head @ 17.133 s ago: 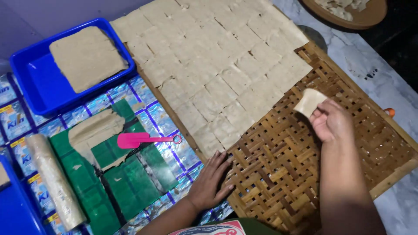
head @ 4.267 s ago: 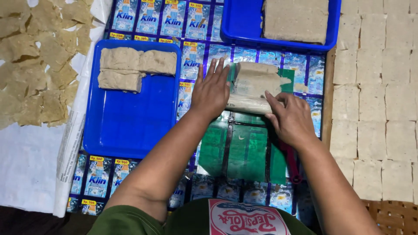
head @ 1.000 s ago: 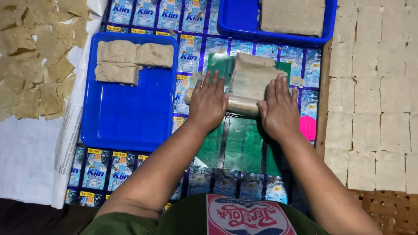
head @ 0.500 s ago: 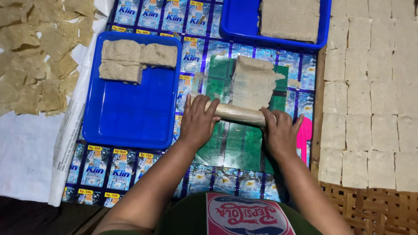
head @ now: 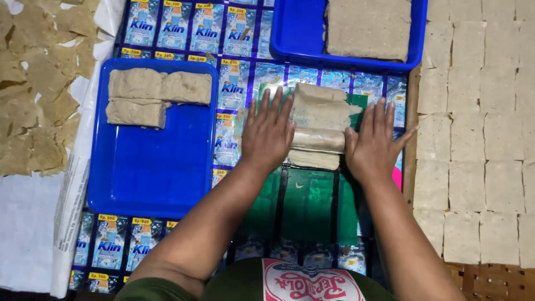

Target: Flattening sheets of dough and cutting them into squares for cracker production.

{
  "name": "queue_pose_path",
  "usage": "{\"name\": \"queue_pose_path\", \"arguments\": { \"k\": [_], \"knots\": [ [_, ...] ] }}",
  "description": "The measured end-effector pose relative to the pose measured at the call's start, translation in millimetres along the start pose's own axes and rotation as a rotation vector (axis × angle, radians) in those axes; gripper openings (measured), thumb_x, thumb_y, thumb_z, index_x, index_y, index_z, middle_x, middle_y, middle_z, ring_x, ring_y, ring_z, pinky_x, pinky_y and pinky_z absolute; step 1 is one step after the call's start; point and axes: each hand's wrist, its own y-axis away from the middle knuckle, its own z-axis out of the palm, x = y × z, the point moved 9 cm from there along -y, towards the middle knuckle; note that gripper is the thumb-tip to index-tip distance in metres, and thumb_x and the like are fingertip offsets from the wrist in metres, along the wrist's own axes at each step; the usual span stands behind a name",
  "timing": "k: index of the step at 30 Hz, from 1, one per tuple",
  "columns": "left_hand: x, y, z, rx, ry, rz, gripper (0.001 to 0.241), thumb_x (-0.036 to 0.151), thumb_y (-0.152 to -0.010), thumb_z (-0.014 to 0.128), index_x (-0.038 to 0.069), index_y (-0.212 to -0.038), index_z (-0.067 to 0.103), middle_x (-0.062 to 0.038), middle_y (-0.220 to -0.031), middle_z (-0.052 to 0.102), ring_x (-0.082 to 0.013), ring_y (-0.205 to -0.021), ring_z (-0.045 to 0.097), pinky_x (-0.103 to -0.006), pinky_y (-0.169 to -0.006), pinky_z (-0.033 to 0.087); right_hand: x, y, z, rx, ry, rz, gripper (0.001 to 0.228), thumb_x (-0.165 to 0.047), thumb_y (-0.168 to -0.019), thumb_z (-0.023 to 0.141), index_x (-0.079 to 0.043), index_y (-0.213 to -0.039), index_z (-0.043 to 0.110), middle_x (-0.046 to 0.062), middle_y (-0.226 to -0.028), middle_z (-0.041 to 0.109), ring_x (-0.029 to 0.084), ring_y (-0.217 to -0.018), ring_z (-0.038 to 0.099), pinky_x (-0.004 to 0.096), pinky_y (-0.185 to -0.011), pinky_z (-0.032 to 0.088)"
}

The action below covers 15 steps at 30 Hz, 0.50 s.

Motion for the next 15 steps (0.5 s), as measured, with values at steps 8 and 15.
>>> {"name": "queue_pose_path", "arguments": {
  "k": [8,15],
  "knots": [
    [-33,-101,8,-0.084,-0.074,-0.123,0.067,0.038,-0.110,0.032,0.003,-0.164,0.012,-0.015,-0.171,-0.001,-0.0277,-0.156,-0.007,-0.0559,-0.125,-0.004,17,-107,20,-0.317,-0.086,0.215,0.067,-0.045,-0.112,0.030,-0.014,-0.171,0.020,0.015,-0.170,-0.007,0.029,-0.152,-0.017,0.074,-0.112,-0.013],
    [-34,-82,6,-0.142,-0.081,-0.190,0.078,0.028,-0.098,0.039,-0.002,-0.163,0.009,-0.019,-0.169,-0.009,-0.0308,-0.153,-0.017,-0.0651,-0.120,-0.009,11,-92,23,-0.353,-0.049,0.145,0.071,-0.043,-0.108,0.036,-0.011,-0.169,0.020,0.016,-0.170,-0.005,0.032,-0.155,-0.010,0.073,-0.117,0.001]
  ]
}}
